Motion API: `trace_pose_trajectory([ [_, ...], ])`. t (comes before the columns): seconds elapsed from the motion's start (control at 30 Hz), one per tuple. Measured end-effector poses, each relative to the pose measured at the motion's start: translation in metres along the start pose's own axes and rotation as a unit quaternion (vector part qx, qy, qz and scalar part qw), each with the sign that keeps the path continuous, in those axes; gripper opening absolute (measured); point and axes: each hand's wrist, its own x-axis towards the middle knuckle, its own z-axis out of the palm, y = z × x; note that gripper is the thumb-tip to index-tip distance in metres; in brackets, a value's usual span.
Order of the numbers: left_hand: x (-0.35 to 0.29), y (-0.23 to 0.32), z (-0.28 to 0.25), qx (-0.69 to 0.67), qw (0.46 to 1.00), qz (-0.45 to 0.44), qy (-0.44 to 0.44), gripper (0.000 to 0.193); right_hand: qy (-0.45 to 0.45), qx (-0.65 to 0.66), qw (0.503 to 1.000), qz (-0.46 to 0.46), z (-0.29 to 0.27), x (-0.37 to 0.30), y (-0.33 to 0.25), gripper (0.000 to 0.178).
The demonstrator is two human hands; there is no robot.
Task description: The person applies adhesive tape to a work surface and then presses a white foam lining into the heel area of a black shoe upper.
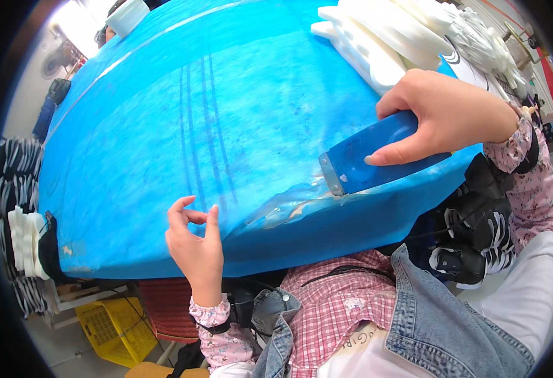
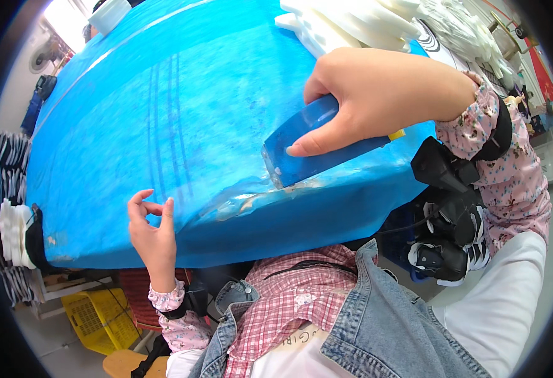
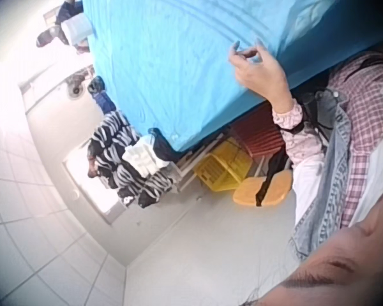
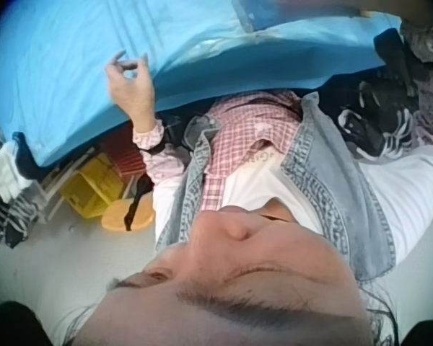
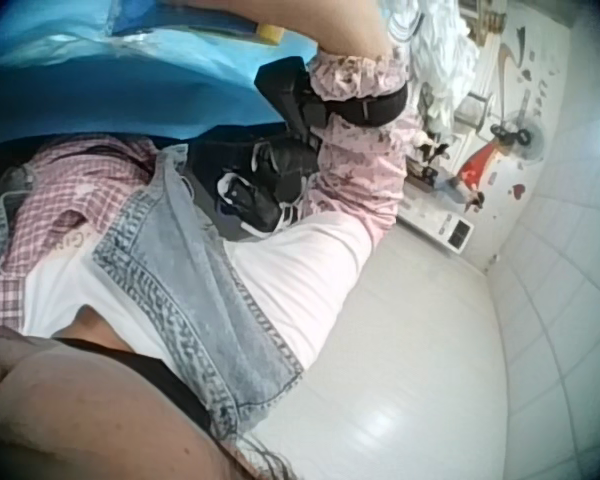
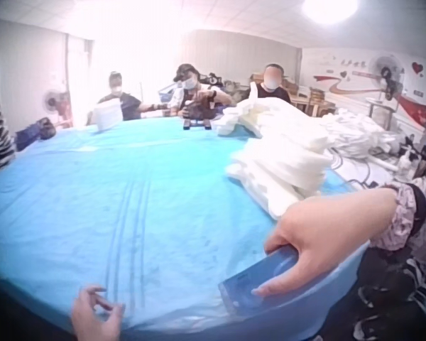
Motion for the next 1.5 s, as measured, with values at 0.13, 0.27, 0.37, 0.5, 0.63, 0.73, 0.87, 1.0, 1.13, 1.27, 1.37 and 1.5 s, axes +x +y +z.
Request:
trace_pose_trajectory([
  [0.13,-0.003,-0.004,0.007,0.013,0.999,0.029,0.009,0.033,-0.002,-0.022,1.000,0.001,0.004,0.003,-0.001,0.051],
  [0.27,0.000,-0.003,0.015,0.066,0.995,0.068,0.011,0.033,0.001,-0.021,1.000,0.015,0.007,0.006,-0.002,0.051],
  [0.37,0.000,-0.003,0.018,0.112,0.989,0.095,0.012,0.033,0.004,-0.041,0.999,0.005,0.007,0.008,-0.002,0.052],
  [0.5,0.001,-0.003,0.018,0.184,0.974,0.131,-0.006,0.034,0.012,-0.063,0.998,-0.011,0.008,0.009,-0.002,0.053],
  [0.63,0.006,0.007,0.013,0.231,0.966,0.116,0.007,0.046,-0.001,-0.047,0.999,0.007,0.005,0.009,-0.006,0.054],
  [0.73,-0.005,0.035,0.029,0.175,0.923,0.318,-0.128,0.067,-0.001,-0.049,0.999,-0.006,0.010,0.014,0.000,0.054],
  [0.87,-0.021,0.047,0.046,0.058,0.905,0.314,-0.280,0.085,0.013,-0.066,0.997,-0.041,0.017,0.019,0.009,0.053],
  [1.0,-0.023,0.048,0.049,0.090,0.903,0.309,-0.283,0.099,-0.013,-0.039,0.999,-0.022,0.011,0.012,0.016,0.050],
  [1.13,-0.023,0.047,0.048,0.100,0.901,0.308,-0.287,0.099,-0.041,0.040,0.998,-0.034,0.005,0.007,0.034,0.046],
  [1.27,-0.022,0.049,0.050,0.087,0.900,0.302,-0.302,0.098,-0.058,0.052,0.996,-0.035,0.000,-0.002,0.057,0.042],
  [1.37,-0.023,0.051,0.043,0.103,0.901,0.295,-0.302,0.097,-0.063,0.076,0.995,-0.028,-0.011,-0.013,0.069,0.040],
  [1.5,-0.022,0.050,0.045,0.123,0.896,0.292,-0.310,0.095,-0.062,0.098,0.993,-0.017,-0.006,-0.018,0.095,0.041],
])
